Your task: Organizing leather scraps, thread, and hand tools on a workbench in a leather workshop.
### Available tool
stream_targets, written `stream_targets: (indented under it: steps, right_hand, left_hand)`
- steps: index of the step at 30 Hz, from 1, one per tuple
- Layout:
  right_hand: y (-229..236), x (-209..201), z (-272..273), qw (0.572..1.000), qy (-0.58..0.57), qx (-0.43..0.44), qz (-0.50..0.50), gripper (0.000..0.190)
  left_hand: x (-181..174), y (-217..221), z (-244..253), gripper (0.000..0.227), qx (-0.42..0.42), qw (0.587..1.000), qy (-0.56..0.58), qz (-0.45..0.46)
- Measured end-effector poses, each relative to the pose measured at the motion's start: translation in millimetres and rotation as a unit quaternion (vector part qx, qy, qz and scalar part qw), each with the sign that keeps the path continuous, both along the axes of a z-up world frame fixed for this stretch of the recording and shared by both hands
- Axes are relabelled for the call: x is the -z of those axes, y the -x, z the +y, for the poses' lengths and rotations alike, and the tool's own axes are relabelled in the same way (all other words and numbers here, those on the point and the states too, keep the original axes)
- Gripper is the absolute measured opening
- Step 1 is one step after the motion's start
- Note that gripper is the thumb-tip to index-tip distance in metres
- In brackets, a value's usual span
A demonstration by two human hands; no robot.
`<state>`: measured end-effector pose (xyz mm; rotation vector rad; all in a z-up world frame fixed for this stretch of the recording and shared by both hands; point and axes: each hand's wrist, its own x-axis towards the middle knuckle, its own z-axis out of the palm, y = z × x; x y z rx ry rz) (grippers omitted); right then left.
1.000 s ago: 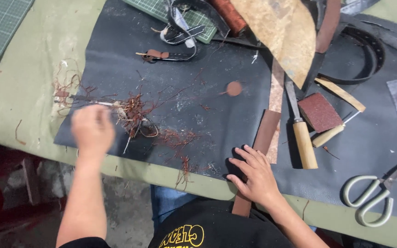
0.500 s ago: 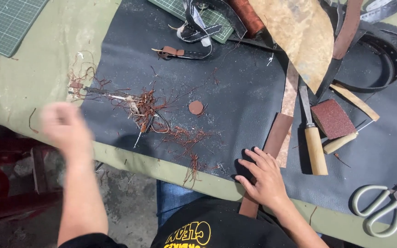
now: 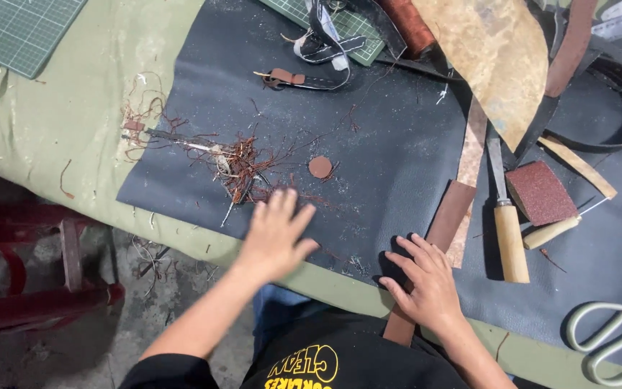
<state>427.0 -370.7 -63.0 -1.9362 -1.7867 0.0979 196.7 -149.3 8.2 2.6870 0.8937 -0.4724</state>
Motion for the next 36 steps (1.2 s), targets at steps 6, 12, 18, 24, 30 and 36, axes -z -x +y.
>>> stream_targets:
  steps: [6,12,18,24,30,36]
  right_hand:
    - [2,0,0,1.0,0.001,0.0,0.0,0.046]
    - [1,1,0,1.0,0.006,0.004,0.001,0.046]
    - [1,-2,2,1.0,0.014,0.011,0.008,0.045]
    - [0,-2,3,1.0,0.007,0.009,0.011,0.043]
    - [0,0,1,1.0,0.008,0.017,0.023,0.046]
    - [-29,-8,29,0.997,-0.016,0.038,0.061,0.065]
  left_hand:
    - [-5,43,97,0.062,-0.169,0.977,-0.128,-0.022]
    - [2,92,197,0.073,-0.424,0.886,-0.127,-0.137]
    - [10,67,229,0.078,-0.505,0.852,-0.032,-0.135]
    - [31,8,162,0.071,-0.214,0.965,-0.018,-0.149]
    - [4,2,134,0.067,-0.268,0.929,-0.042,-0.253]
    - [-1,10,84,0.095,-0.396,0.915,0.026,-0.078]
